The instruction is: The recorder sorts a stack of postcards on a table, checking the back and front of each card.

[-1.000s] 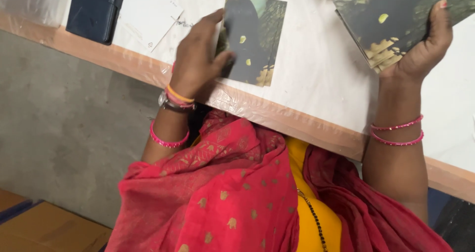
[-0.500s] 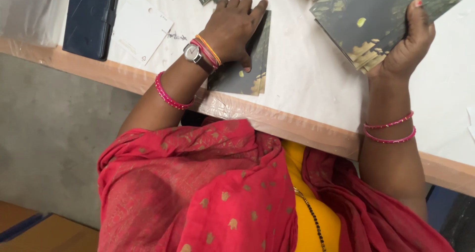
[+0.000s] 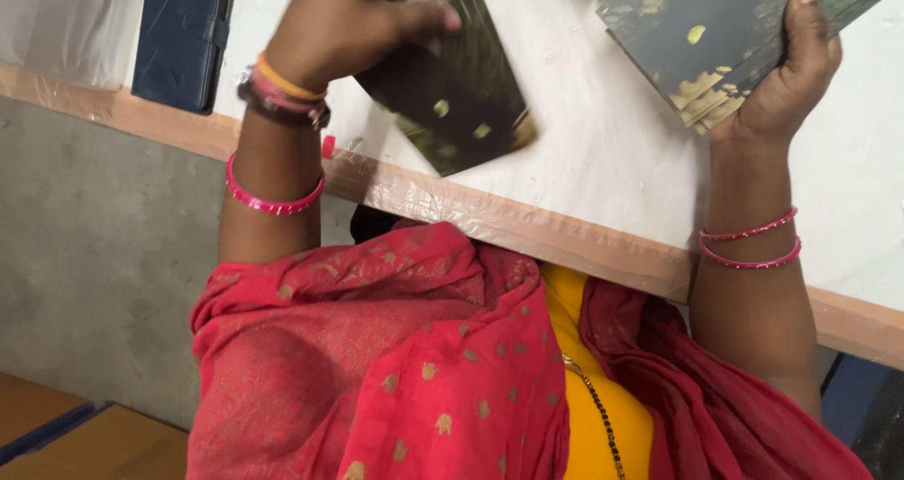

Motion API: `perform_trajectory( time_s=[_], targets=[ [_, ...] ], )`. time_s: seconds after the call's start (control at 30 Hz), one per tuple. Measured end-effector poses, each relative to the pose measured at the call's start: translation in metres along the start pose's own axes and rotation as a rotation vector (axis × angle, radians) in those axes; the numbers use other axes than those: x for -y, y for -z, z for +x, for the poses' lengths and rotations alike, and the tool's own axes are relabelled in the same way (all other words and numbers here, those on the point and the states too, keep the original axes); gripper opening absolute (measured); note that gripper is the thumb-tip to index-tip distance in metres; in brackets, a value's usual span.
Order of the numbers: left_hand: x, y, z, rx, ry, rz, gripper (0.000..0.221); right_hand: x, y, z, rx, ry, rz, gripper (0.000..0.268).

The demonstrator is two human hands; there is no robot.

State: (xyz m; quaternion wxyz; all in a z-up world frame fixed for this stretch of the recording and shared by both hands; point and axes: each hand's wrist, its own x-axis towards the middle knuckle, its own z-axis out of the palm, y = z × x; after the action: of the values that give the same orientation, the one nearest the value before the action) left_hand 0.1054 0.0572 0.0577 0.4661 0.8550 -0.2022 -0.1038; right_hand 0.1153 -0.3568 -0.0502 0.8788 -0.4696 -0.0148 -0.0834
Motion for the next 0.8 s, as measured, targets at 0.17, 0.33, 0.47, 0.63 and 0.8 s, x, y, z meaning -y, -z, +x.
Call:
perform_trajectory(
  time_s=[0.17,0.33,0.47,0.63,0.8],
  targets=[
    [-0.033,-0.021,-0.050,-0.474,-0.259,0.272,0.019,-0.003,0.011,0.004,0.001,0.022,-0.013,0.026],
    [-0.062,-0.077,-0.095,-0.352,-0.626,0.591,0.015,-0.001,0.013,0.004,0.021,0.017,-0.020,0.026],
    [-0.046,-0.110,-0.121,-0.354,-0.602,0.589,0.016,-0.009,0.033,0.011,-0.003,0.007,0.009,0.026],
    [-0.042,-0.114,-0.131,-0.450,-0.581,0.581,0.017,-0.007,0.017,0.007,0.061,0.000,0.048,0.020],
    [-0.047,-0.095,-0.114,-0.416,-0.625,0.568,0.019,-0.008,0.030,0.010,0.050,0.000,0.003,0.026]
  ],
)
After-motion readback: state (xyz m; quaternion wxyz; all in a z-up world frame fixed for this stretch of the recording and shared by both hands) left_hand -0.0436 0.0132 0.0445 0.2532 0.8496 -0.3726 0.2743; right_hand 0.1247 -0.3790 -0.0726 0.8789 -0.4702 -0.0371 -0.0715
